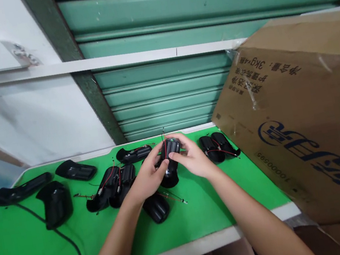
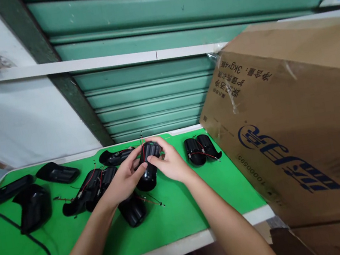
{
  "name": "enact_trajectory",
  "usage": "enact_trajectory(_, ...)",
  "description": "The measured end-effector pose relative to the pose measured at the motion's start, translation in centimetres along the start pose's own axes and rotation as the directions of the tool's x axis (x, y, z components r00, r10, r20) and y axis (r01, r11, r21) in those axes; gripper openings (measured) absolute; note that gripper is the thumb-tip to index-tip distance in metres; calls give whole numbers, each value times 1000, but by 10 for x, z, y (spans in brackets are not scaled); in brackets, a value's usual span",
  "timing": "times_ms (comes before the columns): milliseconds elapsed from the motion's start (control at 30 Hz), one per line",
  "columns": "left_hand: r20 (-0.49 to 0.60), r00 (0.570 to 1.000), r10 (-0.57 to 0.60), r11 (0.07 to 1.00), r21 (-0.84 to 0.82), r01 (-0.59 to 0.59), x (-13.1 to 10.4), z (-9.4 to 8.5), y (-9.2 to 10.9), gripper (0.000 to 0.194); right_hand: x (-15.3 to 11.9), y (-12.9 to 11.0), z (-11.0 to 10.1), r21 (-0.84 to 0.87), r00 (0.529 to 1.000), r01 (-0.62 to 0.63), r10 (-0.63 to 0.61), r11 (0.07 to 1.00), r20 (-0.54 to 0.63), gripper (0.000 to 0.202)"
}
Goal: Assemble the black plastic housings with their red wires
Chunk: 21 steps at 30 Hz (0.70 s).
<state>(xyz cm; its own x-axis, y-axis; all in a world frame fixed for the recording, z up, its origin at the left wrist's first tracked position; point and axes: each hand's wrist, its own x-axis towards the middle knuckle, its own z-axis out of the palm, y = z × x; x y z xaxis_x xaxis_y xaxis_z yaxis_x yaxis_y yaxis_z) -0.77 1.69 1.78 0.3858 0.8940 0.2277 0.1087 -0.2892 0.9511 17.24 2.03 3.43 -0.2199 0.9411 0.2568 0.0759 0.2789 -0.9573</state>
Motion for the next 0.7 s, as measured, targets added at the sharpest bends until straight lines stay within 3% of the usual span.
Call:
enact_trajectory(233, -28, 998, 48, 998, -37, -49, 1, 4, 2, 56, 4, 6, -4, 29, 1000, 21, -21, 999, -6, 49)
enact_trajectory(400, 27, 999, 27, 994, -107, -24, -1, 4, 5, 59, 4, 4, -7, 32, 1000, 9, -9, 999, 9, 48)
enact_trajectory(700, 25, 997, 71, 997, -47, -69, -2, 5, 1, 61, 3, 6, -4, -1, 1000, 15, -15, 1000, -3, 46)
